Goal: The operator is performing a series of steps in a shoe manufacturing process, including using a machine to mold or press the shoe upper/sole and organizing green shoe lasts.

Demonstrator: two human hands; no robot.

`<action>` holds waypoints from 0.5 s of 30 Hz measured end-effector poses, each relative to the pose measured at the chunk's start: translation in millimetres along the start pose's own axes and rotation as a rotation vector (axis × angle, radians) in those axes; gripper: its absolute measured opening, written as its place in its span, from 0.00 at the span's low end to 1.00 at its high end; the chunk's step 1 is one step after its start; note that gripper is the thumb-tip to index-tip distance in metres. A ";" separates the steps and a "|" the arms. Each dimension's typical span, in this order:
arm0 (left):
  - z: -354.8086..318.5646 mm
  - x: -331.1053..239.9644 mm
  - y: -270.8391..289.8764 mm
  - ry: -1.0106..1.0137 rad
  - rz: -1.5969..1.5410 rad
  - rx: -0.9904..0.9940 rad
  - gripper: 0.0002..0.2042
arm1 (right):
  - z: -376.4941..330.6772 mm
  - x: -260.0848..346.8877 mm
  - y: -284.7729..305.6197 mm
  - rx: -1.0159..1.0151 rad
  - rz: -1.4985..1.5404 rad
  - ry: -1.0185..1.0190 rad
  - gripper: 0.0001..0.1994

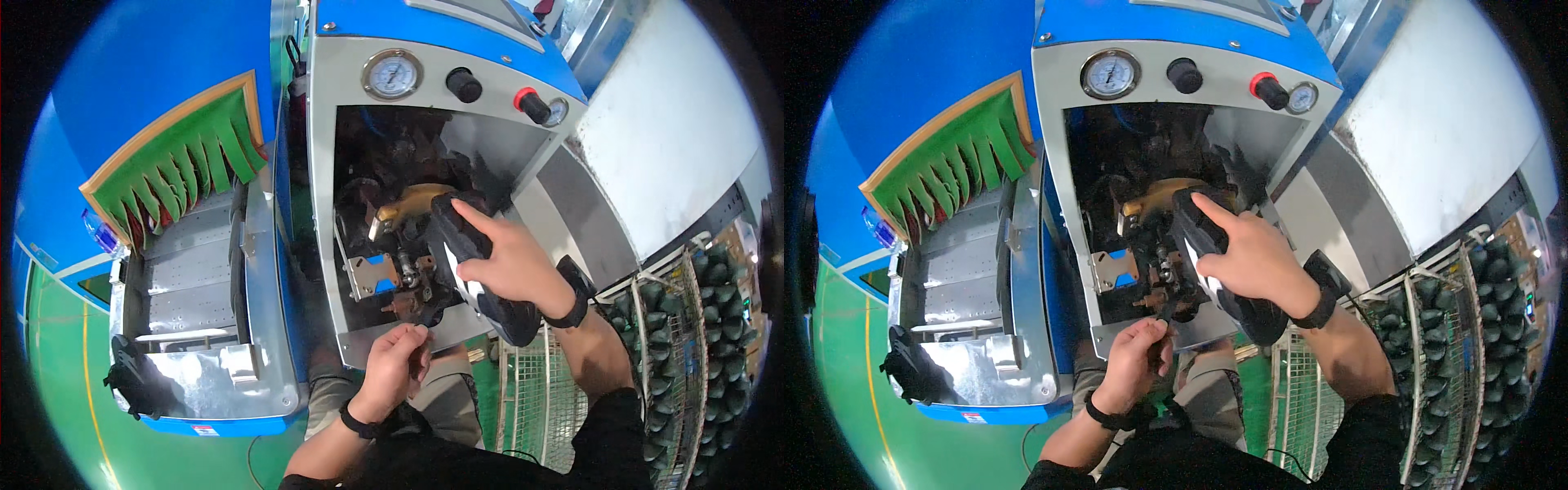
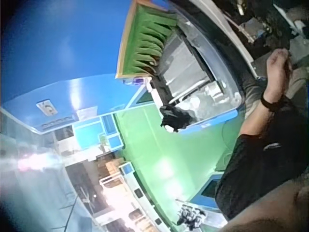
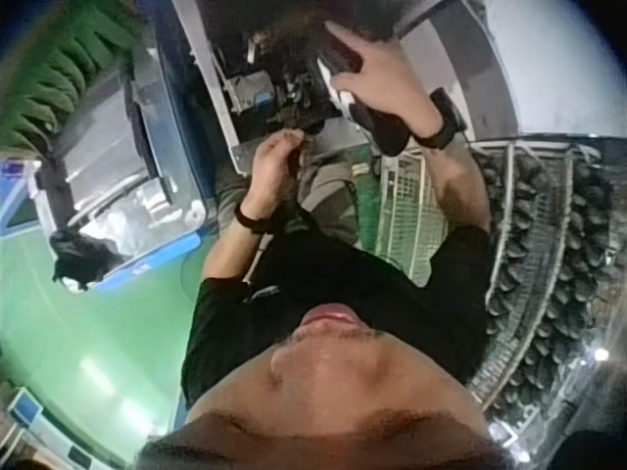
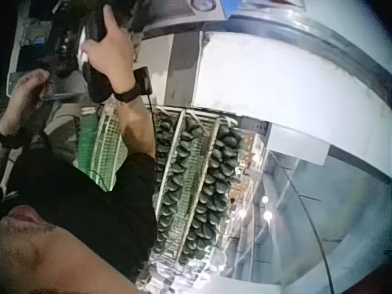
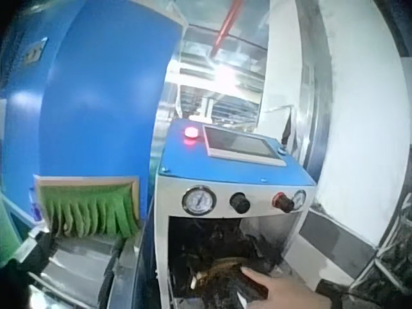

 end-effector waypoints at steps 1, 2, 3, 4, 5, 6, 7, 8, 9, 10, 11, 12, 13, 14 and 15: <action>4.8 0.9 4.3 -0.001 -0.015 -0.002 0.12 | 5.7 7.7 -6.0 0.074 -0.113 -0.015 0.42; 9.7 5.5 7.8 0.021 -0.062 0.013 0.12 | 10.7 10.7 -12.5 0.147 -0.226 -0.030 0.42; 12.2 9.1 11.0 0.045 -0.107 0.028 0.12 | 13.5 10.0 -23.4 0.177 -0.269 -0.032 0.41; 12.7 8.3 12.9 0.043 -0.117 0.029 0.12 | 16.4 10.0 -27.6 0.183 -0.276 -0.028 0.41; 12.3 7.9 14.2 0.053 -0.139 0.022 0.12 | 19.9 10.1 -23.7 0.126 -0.286 -0.024 0.40; 10.2 6.3 16.8 0.047 -0.164 0.008 0.12 | 25.9 12.8 -20.9 0.070 -0.292 -0.001 0.40; 9.5 5.0 19.5 0.024 -0.174 0.001 0.12 | 40.1 12.8 -23.4 0.010 -0.262 0.051 0.38; 9.5 6.5 25.1 0.008 -0.139 -0.038 0.12 | 40.4 17.0 -24.0 0.012 -0.259 0.081 0.38; 12.0 0.6 34.0 -0.026 -0.104 -0.084 0.13 | 44.4 16.3 -29.6 0.034 -0.269 0.018 0.39; 10.6 -0.1 38.5 -0.015 -0.079 -0.089 0.13 | 46.1 16.0 -35.0 0.056 -0.276 -0.041 0.39; 13.4 1.1 41.3 -0.005 -0.034 -0.100 0.13 | 42.1 16.9 -31.8 0.054 -0.275 -0.073 0.39; 11.9 3.5 44.0 0.002 0.010 -0.127 0.13 | 37.9 13.0 -34.4 0.046 -0.289 -0.117 0.39; 12.9 1.4 41.8 -0.015 0.017 -0.133 0.13 | 36.7 11.5 -32.9 0.008 -0.297 -0.114 0.39; 9.2 2.6 36.7 0.008 0.013 -0.118 0.13 | 29.7 8.8 -29.7 -0.026 -0.305 -0.132 0.40; 7.0 5.5 37.2 -0.023 0.028 -0.106 0.14 | 26.0 10.6 -28.1 -0.047 -0.270 -0.138 0.39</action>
Point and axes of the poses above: each hand's wrist, its own z-axis towards the middle knuckle, its own y-axis out of the back of the hand, x = y × z, the point moved 10 cm from there along z, towards the middle knuckle, and after that the axes turned 14 degrees about -z, right-handed, at the moved point
